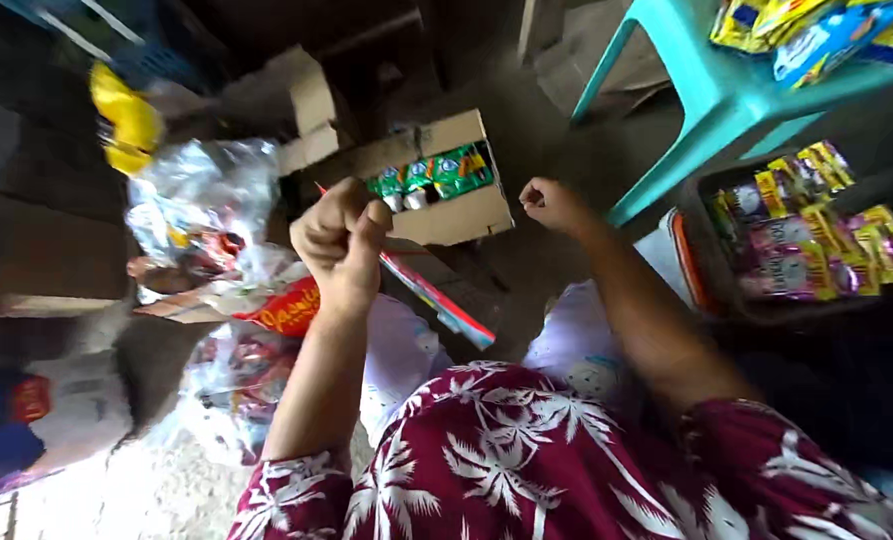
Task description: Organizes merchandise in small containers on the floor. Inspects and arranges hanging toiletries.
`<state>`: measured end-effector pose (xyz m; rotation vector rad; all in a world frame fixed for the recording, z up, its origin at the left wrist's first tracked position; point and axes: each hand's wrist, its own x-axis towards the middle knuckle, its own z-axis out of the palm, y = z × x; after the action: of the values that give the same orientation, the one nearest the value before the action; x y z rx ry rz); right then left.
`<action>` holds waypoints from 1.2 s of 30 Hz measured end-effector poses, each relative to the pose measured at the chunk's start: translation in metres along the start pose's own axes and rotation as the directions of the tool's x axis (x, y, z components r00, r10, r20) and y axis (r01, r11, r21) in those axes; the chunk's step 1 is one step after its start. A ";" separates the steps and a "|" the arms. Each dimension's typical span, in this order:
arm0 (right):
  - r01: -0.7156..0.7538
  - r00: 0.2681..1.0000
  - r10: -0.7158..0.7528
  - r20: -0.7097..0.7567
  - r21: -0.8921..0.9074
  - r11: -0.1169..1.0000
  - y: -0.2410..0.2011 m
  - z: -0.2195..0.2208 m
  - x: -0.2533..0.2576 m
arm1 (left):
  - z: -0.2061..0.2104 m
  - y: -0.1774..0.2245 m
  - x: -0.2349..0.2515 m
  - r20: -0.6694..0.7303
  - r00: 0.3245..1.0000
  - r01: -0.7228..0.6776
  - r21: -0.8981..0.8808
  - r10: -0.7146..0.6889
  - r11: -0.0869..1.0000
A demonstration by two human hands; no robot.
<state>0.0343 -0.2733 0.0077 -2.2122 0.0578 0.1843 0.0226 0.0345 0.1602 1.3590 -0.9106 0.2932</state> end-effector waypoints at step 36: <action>-0.634 0.560 0.786 0.261 -0.475 0.610 -0.043 0.028 -0.039 | -0.015 -0.095 -0.045 0.378 0.590 0.542 0.470 -0.714 0.697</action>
<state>-0.0030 -0.2261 0.0307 -2.2814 0.7544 1.2616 0.0633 0.0399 0.0622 2.0319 -0.7640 -0.5781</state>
